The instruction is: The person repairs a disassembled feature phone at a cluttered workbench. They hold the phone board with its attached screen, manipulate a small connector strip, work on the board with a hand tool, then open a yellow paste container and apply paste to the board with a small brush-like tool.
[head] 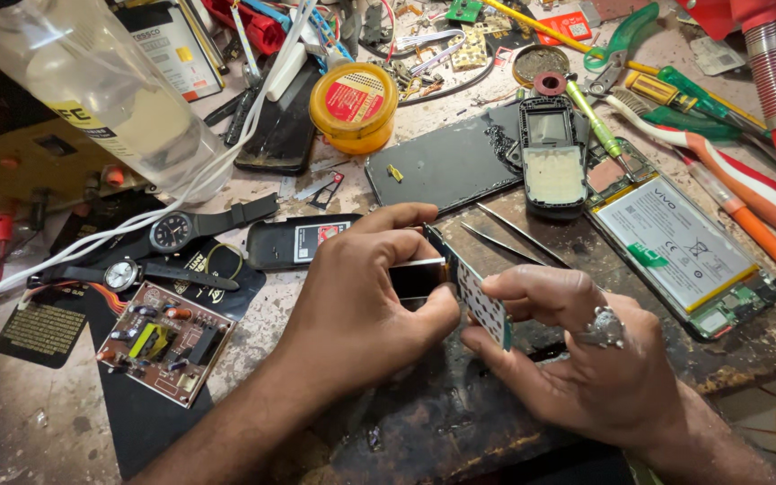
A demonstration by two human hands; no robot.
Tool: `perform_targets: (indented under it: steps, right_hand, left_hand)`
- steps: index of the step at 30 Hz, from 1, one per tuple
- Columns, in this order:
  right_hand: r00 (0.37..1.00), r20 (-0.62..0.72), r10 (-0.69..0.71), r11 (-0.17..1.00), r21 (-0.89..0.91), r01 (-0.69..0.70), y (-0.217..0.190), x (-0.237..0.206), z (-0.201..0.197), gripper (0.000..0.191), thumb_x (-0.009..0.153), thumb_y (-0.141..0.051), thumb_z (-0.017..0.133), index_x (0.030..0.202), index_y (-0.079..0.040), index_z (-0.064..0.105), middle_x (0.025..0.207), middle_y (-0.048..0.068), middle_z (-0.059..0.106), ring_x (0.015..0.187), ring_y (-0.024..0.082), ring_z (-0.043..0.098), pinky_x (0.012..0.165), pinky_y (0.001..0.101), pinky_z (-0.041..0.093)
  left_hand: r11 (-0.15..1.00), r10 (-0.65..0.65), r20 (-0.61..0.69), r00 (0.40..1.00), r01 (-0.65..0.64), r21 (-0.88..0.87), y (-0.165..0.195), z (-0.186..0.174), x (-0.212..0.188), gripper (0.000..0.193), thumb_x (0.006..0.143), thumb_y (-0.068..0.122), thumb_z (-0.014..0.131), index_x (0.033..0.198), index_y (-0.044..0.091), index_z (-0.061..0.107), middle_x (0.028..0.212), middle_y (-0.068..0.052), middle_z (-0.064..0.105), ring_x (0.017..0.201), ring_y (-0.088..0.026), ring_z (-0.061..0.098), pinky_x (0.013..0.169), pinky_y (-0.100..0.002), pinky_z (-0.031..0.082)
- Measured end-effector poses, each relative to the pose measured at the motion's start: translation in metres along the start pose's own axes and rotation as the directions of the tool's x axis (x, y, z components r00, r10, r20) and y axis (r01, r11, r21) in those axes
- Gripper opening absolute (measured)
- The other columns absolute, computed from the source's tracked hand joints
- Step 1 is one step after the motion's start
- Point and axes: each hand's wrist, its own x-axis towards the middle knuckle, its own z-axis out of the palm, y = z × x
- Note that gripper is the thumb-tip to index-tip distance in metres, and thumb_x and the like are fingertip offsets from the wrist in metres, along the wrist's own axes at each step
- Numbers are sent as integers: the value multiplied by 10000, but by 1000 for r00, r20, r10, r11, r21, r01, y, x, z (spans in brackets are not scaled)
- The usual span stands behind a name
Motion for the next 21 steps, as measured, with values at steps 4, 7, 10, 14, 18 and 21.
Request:
perform_targets:
  steps: [4,7,10,14,18,21]
  right_hand:
    - [1000,6,13,1000,-20,-13,0,0,-1,532,794,-142,879,1200,-29,553,1083,62,745,915,125,791,785,247,650]
    - [1000,-3,10,999,-44,-10,-1,0,-2,546,792,-163,877,1206,-29,548,1095,63,738,903,128,785,772,248,649]
    - [999,-14,50,995,-88,-51,-1,0,-2,559,775,-196,888,1188,-37,547,1077,45,746,844,109,775,717,245,634]
    - [998,-19,61,994,-92,-62,-1,-1,-3,563,765,-206,892,1183,-47,550,1068,41,743,811,102,769,691,243,627]
    - [999,-13,50,996,-67,-51,-1,-1,-3,558,781,-196,885,1196,-44,544,1080,41,740,832,105,777,718,242,637]
    - [998,-8,56,997,-60,-57,-1,-1,-3,563,777,-196,886,1196,-42,542,1085,46,741,835,108,777,718,242,637]
  left_hand:
    - [997,79,-32,996,-78,23,0,3,-2,166,692,145,759,745,-11,738,1273,-253,700,1147,-306,728,930,-349,562]
    - [999,41,-41,998,-42,-13,0,5,-3,186,702,147,730,789,-17,728,1277,-226,715,1111,-269,760,886,-328,590]
    - [999,-27,-26,999,26,-46,0,5,-3,185,691,154,712,768,-14,718,1280,-191,729,1030,-226,795,775,-307,606]
    - [996,66,-55,996,-69,-51,1,4,-4,163,709,139,713,752,-16,693,1203,-196,746,1010,-201,784,740,-300,593]
    - [998,17,-24,1000,-18,-55,3,3,-3,163,694,144,703,733,-13,685,1188,-140,764,769,-143,766,599,-281,555]
    - [998,-2,-16,1000,1,-67,4,2,-3,162,689,147,703,729,-10,687,1181,-116,768,693,-119,737,543,-268,530]
